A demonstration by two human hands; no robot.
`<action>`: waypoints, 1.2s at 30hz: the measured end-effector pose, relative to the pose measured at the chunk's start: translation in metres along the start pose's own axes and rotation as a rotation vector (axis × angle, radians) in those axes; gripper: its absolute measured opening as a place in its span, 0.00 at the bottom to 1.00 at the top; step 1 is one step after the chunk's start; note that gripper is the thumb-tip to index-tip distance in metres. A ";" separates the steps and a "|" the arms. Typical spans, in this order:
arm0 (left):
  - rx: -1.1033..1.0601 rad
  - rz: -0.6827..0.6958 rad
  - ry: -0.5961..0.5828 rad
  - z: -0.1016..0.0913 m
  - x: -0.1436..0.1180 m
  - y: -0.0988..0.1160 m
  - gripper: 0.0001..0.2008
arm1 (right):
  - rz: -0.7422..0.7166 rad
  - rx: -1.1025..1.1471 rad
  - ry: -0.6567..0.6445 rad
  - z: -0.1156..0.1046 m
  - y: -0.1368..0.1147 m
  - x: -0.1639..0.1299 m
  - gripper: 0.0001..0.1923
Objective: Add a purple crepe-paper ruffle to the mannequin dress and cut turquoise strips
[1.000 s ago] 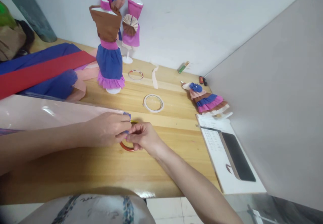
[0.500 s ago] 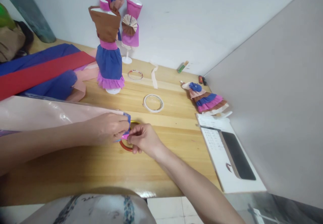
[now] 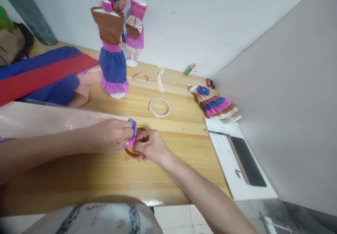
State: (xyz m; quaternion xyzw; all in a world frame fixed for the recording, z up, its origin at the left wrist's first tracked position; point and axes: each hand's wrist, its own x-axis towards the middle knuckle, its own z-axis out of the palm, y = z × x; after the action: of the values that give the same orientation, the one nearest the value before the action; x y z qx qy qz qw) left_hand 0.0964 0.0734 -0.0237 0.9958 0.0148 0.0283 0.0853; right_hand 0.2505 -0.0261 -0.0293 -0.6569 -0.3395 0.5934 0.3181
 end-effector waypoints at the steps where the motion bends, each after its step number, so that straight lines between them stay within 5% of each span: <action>1: 0.016 0.011 -0.010 -0.001 0.000 0.000 0.07 | 0.002 0.001 0.000 0.000 0.000 0.000 0.05; 16: 0.043 -0.022 0.046 -0.001 -0.001 0.007 0.06 | 0.006 0.031 0.056 -0.026 0.007 -0.006 0.08; 21: 0.078 -0.055 0.210 0.004 -0.003 0.014 0.09 | -0.102 0.132 0.065 -0.030 0.007 0.000 0.16; 26: 0.044 -0.116 0.184 -0.004 -0.003 0.025 0.07 | -0.196 0.124 0.016 -0.021 0.004 0.012 0.17; 30: -0.033 -0.192 0.160 -0.022 -0.008 0.027 0.20 | -0.191 0.191 0.002 -0.020 0.003 0.017 0.14; 36: -0.141 0.137 0.202 -0.031 -0.002 0.004 0.10 | -0.135 0.269 -0.019 -0.025 0.003 0.018 0.16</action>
State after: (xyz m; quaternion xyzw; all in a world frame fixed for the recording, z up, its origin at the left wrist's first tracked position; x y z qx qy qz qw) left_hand 0.0928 0.0748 0.0071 0.9781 -0.0469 0.1352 0.1508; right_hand 0.2767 -0.0134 -0.0400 -0.5783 -0.3034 0.6169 0.4392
